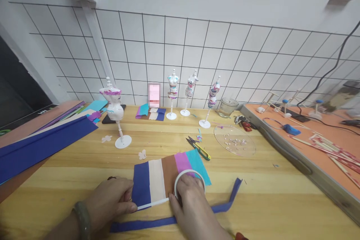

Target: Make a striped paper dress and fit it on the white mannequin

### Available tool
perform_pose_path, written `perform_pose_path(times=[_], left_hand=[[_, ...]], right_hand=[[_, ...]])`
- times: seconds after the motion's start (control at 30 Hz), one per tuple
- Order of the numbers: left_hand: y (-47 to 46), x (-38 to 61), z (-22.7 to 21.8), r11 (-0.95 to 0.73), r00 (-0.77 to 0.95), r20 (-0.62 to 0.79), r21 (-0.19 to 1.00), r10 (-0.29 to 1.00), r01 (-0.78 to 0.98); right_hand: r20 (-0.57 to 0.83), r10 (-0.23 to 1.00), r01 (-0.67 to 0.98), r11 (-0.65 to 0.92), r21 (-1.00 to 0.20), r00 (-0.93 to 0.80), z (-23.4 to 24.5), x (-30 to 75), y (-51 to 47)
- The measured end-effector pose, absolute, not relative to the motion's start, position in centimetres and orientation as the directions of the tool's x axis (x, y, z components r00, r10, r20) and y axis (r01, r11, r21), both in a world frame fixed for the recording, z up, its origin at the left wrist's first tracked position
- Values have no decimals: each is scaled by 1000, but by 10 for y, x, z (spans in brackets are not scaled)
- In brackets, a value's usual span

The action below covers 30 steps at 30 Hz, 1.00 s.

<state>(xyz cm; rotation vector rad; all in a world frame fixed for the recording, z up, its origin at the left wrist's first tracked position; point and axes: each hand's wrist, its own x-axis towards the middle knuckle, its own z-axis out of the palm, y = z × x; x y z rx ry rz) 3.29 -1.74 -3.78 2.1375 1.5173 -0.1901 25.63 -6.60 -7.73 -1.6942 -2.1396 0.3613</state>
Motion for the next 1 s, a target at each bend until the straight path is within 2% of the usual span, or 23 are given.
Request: perform_pose_path(times=[0.43, 0.73, 1.0], left_hand=[[-19, 33, -37, -251, 368, -359, 332, 858, 909], [-18, 32, -34, -249, 370, -399, 323, 839, 913], [-19, 31, -34, -251, 379, -380, 344, 844, 905]], right_hand=[[126, 975, 872, 218, -438, -181, -79, 257, -67], [204, 961, 912, 245, -328, -185, -74, 255, -70], [198, 964, 929, 232, -289, -179, -75, 256, -70]])
